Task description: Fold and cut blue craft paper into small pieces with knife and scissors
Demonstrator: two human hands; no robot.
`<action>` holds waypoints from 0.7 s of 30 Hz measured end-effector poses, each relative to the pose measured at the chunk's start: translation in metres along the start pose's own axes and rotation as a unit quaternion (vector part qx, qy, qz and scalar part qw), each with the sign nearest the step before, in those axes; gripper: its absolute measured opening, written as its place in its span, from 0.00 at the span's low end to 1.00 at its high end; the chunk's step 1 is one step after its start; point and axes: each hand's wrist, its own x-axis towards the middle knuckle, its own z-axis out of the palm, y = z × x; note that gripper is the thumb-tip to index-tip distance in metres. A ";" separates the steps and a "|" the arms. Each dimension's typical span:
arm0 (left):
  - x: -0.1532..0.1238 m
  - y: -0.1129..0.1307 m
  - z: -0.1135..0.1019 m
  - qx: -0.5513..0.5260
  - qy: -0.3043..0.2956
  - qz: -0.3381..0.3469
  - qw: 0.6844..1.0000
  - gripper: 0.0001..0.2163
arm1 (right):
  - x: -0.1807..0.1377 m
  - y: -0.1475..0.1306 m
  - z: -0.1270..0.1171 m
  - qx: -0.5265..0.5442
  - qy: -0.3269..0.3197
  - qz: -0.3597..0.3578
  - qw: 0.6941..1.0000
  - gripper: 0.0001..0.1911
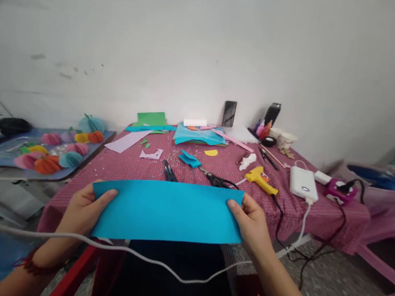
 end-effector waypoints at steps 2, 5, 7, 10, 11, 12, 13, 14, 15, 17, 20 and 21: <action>-0.001 -0.004 0.005 -0.023 -0.004 -0.023 0.999 0.15 | -0.003 0.002 -0.003 0.032 -0.034 0.064 0.997 0.25; -0.005 -0.007 0.010 -0.041 -0.020 -0.064 0.997 0.16 | -0.006 0.006 -0.006 0.033 -0.125 0.144 0.981 0.29; -0.007 -0.006 0.011 -0.054 -0.045 -0.120 0.990 0.18 | -0.007 0.008 -0.006 0.024 -0.169 0.158 0.973 0.26; -0.010 -0.006 0.009 -0.089 -0.128 -0.212 0.965 0.24 | -0.008 0.009 -0.006 0.017 -0.172 0.139 0.975 0.24; -0.010 -0.007 0.008 -0.097 -0.164 -0.229 0.955 0.24 | -0.008 0.009 -0.008 0.016 -0.166 0.133 0.977 0.24; -0.011 -0.007 0.008 -0.103 -0.198 -0.238 0.945 0.24 | -0.008 0.009 -0.010 0.014 -0.158 0.130 0.979 0.24; -0.011 -0.008 0.007 -0.106 -0.222 -0.242 0.939 0.22 | -0.007 0.008 -0.012 0.011 -0.151 0.132 0.980 0.23; -0.012 -0.009 0.007 -0.109 -0.233 -0.242 0.936 0.20 | -0.007 0.007 -0.015 0.006 -0.144 0.139 0.980 0.22; -0.012 -0.009 0.006 -0.112 -0.234 -0.242 0.935 0.19 | -0.007 0.006 -0.018 -0.001 -0.136 0.152 0.979 0.21; -0.012 -0.008 0.004 -0.120 -0.213 -0.245 0.938 0.18 | -0.007 0.004 -0.023 -0.015 -0.114 0.182 0.977 0.19; -0.010 -0.006 0.000 -0.120 -0.181 -0.256 0.942 0.18 | -0.007 0.000 -0.023 -0.007 -0.083 0.204 0.975 0.19; -0.009 -0.006 -0.001 -0.121 -0.174 -0.260 0.942 0.18 | -0.007 -0.001 -0.021 0.002 -0.076 0.203 0.976 0.20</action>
